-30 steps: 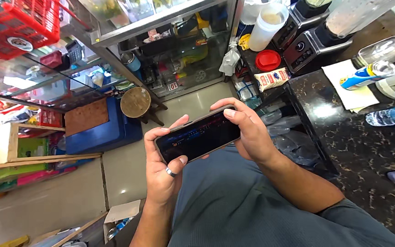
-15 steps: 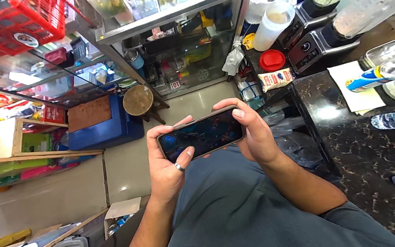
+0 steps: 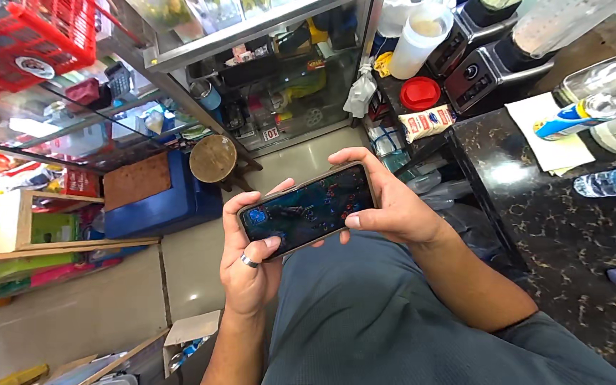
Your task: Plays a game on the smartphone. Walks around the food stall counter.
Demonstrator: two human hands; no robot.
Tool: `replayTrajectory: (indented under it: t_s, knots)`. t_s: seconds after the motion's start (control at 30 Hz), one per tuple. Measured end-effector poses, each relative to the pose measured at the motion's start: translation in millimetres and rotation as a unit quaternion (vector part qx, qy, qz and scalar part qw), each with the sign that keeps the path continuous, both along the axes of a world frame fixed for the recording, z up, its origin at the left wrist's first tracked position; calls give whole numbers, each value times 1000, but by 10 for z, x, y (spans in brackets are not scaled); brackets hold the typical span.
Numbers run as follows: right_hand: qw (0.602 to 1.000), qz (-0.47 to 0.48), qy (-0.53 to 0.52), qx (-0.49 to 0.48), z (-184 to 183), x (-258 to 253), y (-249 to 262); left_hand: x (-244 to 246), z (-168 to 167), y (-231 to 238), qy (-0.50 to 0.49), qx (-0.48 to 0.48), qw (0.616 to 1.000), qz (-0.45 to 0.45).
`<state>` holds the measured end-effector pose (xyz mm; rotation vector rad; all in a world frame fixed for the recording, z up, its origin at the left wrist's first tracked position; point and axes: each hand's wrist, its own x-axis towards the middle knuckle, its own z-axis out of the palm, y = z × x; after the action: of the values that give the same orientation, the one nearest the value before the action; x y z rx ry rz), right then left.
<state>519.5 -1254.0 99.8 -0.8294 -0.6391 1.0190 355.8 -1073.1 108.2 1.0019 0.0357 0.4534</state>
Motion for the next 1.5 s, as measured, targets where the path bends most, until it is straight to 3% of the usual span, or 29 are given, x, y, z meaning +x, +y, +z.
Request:
replayTrajectory:
  t_s: [0.27,0.47,0.67,1.07,1.33,1.5]
  knots:
    - [1000,-21,14,-5,7,-25,15,52,-8,-144,27,53,995,85]
    - [997,32,49,43,-21,9,-19,6,-49,-16,-6,24,1000,7]
    - [999,18,40,33,-4,12,-21,-19,-63,60,-22,39,998,-40]
    - [1000,18,-3,15,14,6,1,-4,-28,5,-1,66,998,8]
    - [982,-165,52,-72,34,-153,139,21,-28,-92,-27,125,992,7]
    - [995,-86,49,-20,-10,-110,74,38,-29,-89,-1,60,997,37]
